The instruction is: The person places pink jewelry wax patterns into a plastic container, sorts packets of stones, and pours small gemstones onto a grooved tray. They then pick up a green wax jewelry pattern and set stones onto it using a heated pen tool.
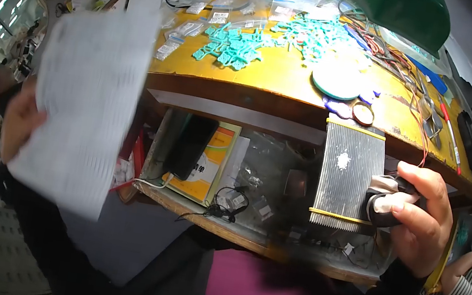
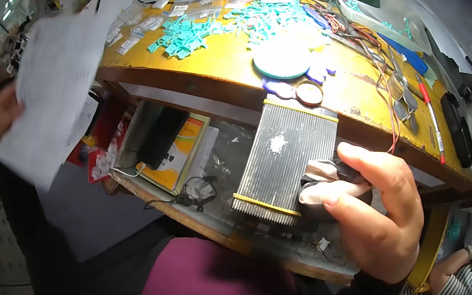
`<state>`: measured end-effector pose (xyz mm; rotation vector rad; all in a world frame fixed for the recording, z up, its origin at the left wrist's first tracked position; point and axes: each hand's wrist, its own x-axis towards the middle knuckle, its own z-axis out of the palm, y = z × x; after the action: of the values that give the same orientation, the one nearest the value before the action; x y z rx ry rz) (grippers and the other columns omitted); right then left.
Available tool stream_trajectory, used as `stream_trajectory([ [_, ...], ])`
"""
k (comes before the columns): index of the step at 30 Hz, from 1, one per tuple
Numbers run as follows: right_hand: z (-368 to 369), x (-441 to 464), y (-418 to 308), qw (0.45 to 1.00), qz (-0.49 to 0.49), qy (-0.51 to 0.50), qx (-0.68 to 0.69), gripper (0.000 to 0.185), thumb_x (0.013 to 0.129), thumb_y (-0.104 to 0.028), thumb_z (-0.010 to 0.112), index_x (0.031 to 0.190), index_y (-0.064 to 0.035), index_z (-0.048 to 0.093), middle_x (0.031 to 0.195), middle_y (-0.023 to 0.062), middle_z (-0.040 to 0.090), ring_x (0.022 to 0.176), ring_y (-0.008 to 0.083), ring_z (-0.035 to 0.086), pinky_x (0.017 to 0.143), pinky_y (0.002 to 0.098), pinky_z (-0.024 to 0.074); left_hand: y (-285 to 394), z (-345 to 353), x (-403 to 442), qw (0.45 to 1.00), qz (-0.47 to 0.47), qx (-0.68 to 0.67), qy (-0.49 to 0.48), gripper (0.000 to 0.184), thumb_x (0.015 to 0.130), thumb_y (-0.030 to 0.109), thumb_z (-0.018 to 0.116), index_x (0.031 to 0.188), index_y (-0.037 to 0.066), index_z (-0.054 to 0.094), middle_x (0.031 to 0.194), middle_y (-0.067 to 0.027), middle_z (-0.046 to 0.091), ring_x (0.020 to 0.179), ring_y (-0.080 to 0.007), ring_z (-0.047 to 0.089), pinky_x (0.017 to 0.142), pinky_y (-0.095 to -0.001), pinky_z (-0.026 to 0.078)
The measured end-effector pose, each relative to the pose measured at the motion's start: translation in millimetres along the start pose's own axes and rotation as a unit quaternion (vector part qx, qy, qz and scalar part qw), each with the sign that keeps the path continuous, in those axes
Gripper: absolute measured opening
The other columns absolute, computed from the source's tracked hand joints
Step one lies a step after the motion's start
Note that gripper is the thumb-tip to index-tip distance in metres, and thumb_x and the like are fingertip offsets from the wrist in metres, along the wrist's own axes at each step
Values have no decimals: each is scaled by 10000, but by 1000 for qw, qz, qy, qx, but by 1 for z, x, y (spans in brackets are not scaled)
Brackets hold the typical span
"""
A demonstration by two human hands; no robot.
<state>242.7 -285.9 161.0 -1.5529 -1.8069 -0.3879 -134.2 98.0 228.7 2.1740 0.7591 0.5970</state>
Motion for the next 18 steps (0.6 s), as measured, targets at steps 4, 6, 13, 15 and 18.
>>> stream_trajectory([
  [4, -2, -6, 1, 998, -4, -8, 56, 406, 513, 96, 586, 885, -61, 541, 993, 232, 519, 833, 307, 541, 688, 378, 443, -58, 59, -57, 959, -179, -130, -177, 442, 690, -26, 613, 1108, -27, 469, 916, -85, 588, 806, -137, 576, 692, -243, 470],
  [6, -9, -3, 6, 992, -38, -58, 107, 389, 508, 21, 617, 879, -79, 556, 1015, 238, 502, 848, 305, 529, 682, 374, 439, -40, 113, -51, 916, -268, -165, -249, 452, 700, -45, 592, 1129, -43, 450, 894, -83, 587, 768, -123, 576, 663, -233, 467],
  [13, -16, 8, 10, 984, -40, -90, 149, 283, 618, -123, 718, 862, -49, 595, 989, 211, 533, 775, 276, 557, 671, 350, 442, -13, 171, 10, 957, 61, 254, -128, 255, 651, 98, 643, 871, -7, 568, 698, -132, 576, 630, -275, 556, 558, -336, 436],
  [15, -12, 0, 11, 980, 3, -51, 194, 467, 577, -147, 773, 960, -24, 535, 1001, 245, 528, 852, 298, 568, 682, 342, 476, 30, 174, 47, 939, 235, 242, -72, 137, 656, 90, 629, 756, 10, 579, 681, -119, 562, 617, -274, 542, 556, -329, 426],
  [18, -6, -7, 16, 964, 60, -6, 260, 595, 534, -127, 809, 1012, 3, 478, 1056, 271, 501, 946, 298, 562, 685, 313, 503, 80, 185, 114, 902, 360, 229, -72, 77, 661, 45, 610, 705, 2, 564, 670, -109, 559, 609, -249, 542, 553, -298, 415],
])
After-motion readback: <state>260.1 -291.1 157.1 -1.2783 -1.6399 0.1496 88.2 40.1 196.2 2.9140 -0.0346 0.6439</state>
